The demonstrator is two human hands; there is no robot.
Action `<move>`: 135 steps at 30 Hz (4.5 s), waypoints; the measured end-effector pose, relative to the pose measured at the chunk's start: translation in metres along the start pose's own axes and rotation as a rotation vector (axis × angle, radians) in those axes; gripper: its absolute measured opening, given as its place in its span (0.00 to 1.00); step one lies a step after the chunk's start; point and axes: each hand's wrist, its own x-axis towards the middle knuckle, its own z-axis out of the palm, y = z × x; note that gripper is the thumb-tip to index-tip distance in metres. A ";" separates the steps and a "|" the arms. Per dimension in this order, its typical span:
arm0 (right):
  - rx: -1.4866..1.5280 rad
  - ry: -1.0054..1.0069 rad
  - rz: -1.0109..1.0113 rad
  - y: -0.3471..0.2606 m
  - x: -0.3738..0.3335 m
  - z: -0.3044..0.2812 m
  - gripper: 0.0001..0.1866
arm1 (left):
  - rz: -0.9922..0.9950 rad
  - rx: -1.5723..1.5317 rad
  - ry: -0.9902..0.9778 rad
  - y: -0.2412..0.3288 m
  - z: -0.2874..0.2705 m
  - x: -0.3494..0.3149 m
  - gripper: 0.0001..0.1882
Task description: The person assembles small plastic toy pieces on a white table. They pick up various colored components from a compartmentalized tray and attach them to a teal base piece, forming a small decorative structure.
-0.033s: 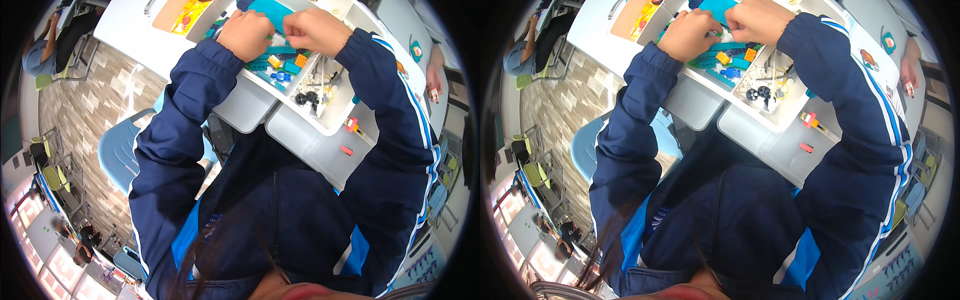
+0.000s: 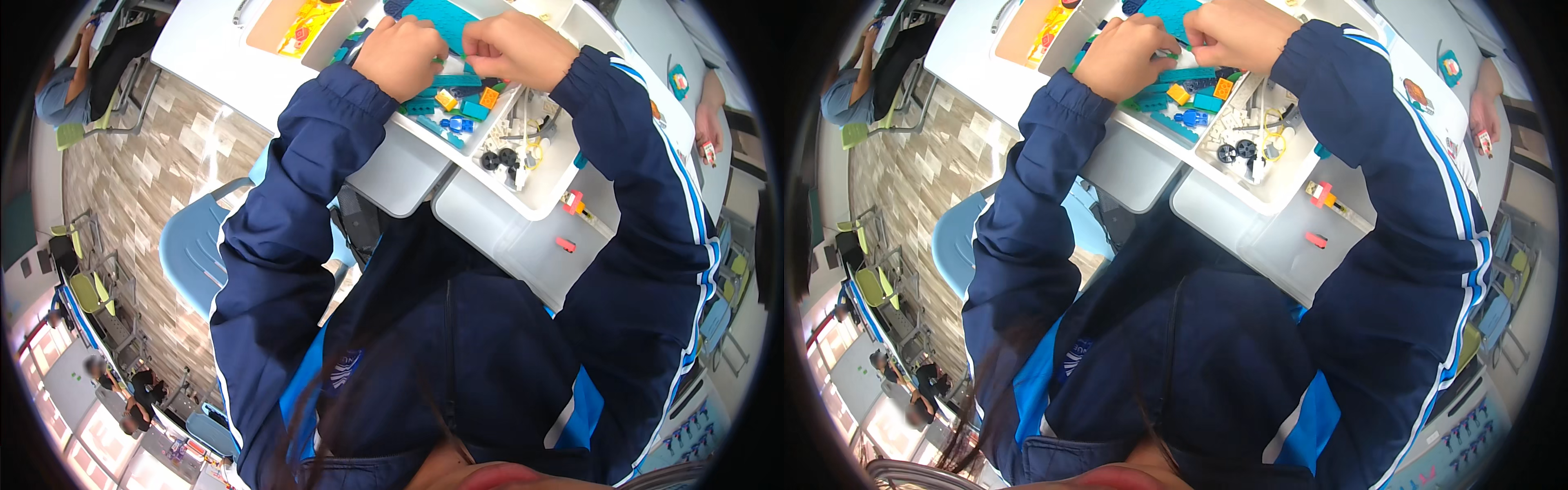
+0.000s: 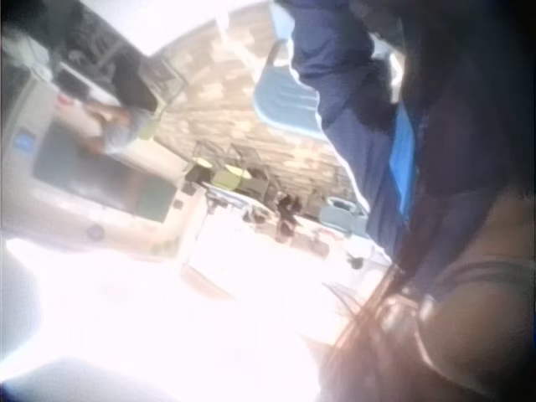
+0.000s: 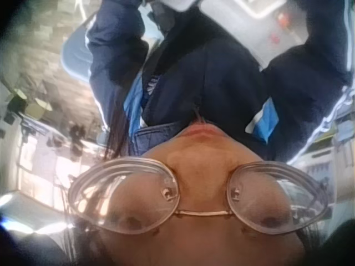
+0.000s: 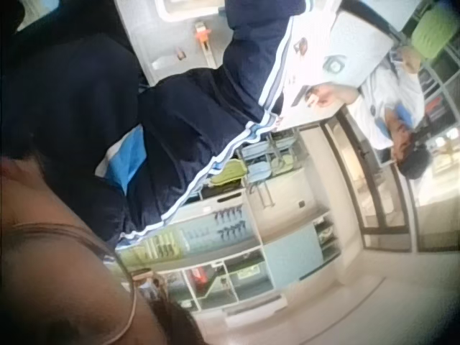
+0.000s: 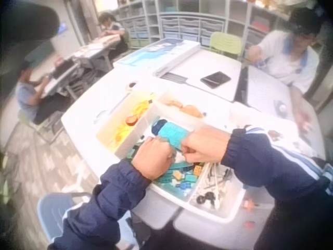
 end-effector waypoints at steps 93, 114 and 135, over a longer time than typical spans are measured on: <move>-0.147 0.927 0.596 0.488 -0.224 -0.038 0.08 | -0.562 -0.974 0.722 0.062 -0.014 -0.043 0.09; -0.485 0.585 0.757 0.411 -0.238 -0.100 0.18 | -0.534 -1.131 0.915 0.072 -0.035 -0.058 0.12; -0.097 0.313 -0.592 0.002 0.064 0.034 0.14 | -0.676 -1.366 0.859 0.076 -0.041 -0.117 0.13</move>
